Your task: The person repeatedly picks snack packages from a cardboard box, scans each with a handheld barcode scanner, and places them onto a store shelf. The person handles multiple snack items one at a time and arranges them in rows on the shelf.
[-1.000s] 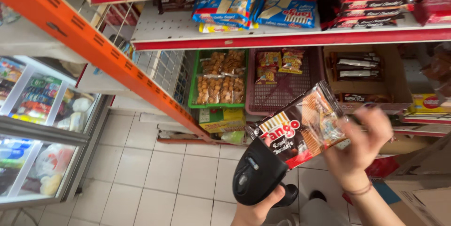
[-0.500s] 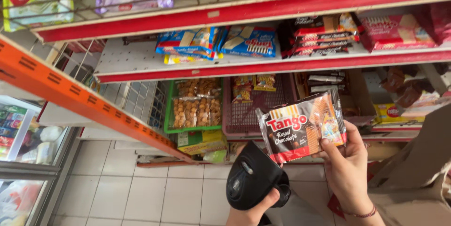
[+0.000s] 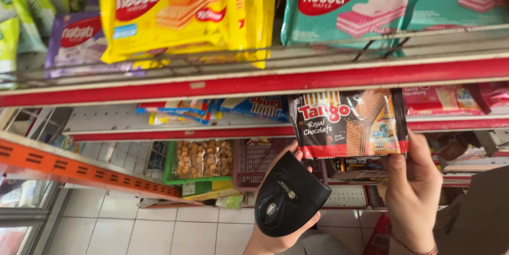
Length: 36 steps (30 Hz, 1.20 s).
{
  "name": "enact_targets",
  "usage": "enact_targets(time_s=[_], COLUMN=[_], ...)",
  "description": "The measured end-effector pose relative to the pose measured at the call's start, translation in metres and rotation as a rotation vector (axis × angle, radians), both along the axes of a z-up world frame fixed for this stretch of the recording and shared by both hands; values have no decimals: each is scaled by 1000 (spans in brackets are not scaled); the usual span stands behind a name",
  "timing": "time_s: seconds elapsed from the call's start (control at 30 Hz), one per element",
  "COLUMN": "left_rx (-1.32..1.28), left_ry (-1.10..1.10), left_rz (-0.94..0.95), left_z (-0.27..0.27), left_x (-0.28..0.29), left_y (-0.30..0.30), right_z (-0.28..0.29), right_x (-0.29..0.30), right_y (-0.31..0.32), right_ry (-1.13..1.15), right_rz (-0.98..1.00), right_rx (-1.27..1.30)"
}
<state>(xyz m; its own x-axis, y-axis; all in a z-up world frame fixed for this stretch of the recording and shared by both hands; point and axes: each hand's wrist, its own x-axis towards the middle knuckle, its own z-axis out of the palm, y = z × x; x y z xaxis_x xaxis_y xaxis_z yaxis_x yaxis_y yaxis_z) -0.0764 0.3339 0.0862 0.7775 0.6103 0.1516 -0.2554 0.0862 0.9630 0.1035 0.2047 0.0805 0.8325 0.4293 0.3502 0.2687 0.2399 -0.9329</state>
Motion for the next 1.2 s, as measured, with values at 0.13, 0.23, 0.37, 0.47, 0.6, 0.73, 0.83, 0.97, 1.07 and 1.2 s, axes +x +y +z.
enact_targets(time_s=[0.13, 0.23, 0.37, 0.47, 0.6, 0.73, 0.83, 0.97, 1.07, 1.2], left_rx=[62, 61, -37, 218, 201, 167, 206, 696, 658, 542], left_ry=[-47, -86, -124, -192, -191, -103, -13, -19, 17, -32], left_rz=[-9, -6, -20, -30, -28, 8, 55, 171, 150, 173], left_z=[-3, -9, -18, -25, -28, -23, -18, -12, -8, -7], left_x=[23, 34, 42, 44, 47, 53, 57, 61, 60, 54], left_y=[16, 23, 25, 29, 34, 36, 38, 43, 45, 39], right_z=[7, 9, 7, 6, 2, -6, -13, -19, -19, -14], right_x=[23, 38, 47, 47, 52, 57, 62, 64, 64, 60], right_y=[13, 21, 29, 34, 45, 48, 47, 47, 50, 50], right_ry=[-181, -151, -130, -107, -128, -205, -352, -412, -414, -418], right_rz=[-104, -163, -256, -331, -390, -360, -391, -396, -396, -398], right_rx=[-103, -106, -34, 5, 73, 89, -9, -47, -48, -37])
